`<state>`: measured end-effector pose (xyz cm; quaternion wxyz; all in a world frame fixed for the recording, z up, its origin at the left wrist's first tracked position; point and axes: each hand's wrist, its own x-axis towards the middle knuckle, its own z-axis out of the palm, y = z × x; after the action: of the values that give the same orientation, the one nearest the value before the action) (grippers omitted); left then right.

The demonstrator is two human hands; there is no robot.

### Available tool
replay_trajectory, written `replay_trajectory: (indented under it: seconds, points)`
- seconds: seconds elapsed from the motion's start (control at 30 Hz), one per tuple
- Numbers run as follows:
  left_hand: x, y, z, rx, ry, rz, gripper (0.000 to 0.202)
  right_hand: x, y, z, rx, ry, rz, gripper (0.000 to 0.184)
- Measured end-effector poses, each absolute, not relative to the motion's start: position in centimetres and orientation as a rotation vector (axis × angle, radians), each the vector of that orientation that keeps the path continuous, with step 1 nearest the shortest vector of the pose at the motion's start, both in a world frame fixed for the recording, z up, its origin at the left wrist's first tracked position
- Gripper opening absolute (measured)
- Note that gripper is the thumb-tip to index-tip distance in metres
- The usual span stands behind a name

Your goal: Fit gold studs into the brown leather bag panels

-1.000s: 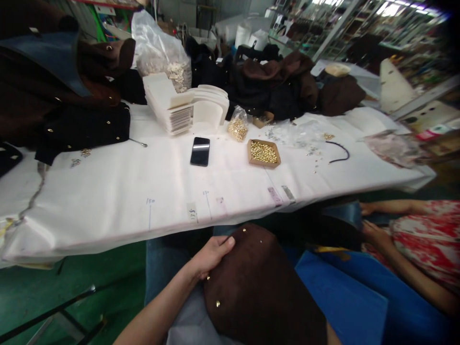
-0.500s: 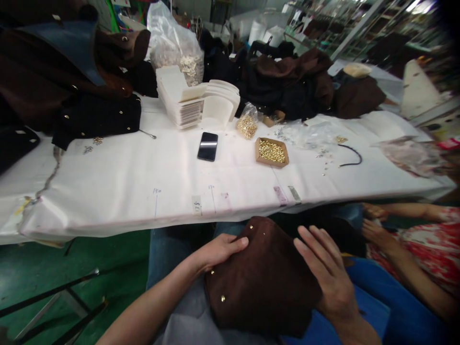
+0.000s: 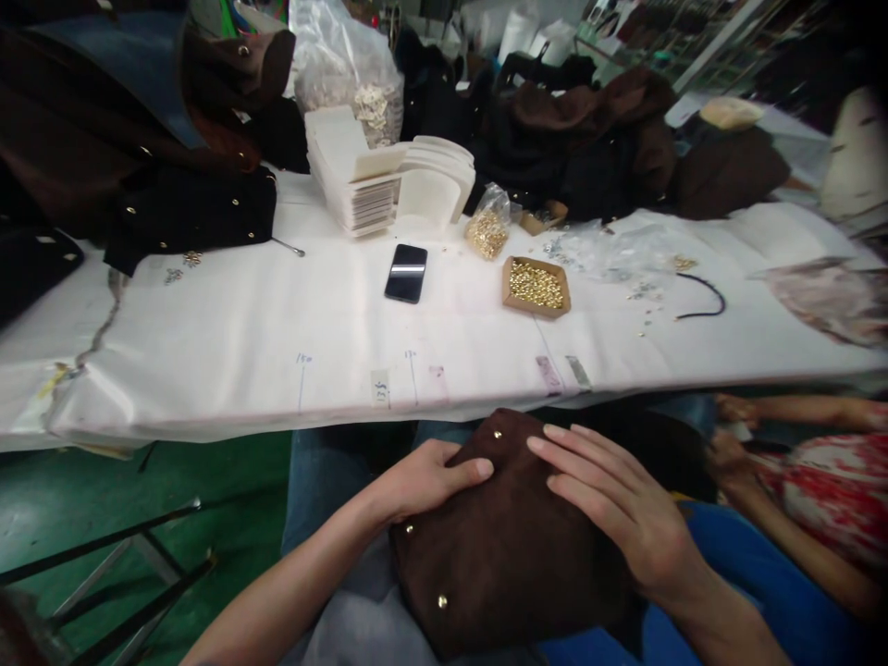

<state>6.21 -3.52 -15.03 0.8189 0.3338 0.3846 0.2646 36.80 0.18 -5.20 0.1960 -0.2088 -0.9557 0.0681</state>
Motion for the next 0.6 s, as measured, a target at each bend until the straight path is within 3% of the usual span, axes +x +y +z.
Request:
replay_trajectory:
  seconds: [0.07,0.23,0.6]
  points:
    - [6.2,-3.5,-14.7,0.702,0.801,0.567,0.08,36.9,-0.1,-5.3,-0.554,-2.637,0.198,0.03]
    - [6.3,-3.6,-14.7,0.646,0.756,0.544,0.077,37.3,-1.0,-5.0,-0.645,-2.64,0.224,0.043]
    - [6.4,-4.6,-16.3,0.481,0.719,0.512,0.081,38.4,-1.5,-4.9,-0.679,-2.651,0.334,0.047]
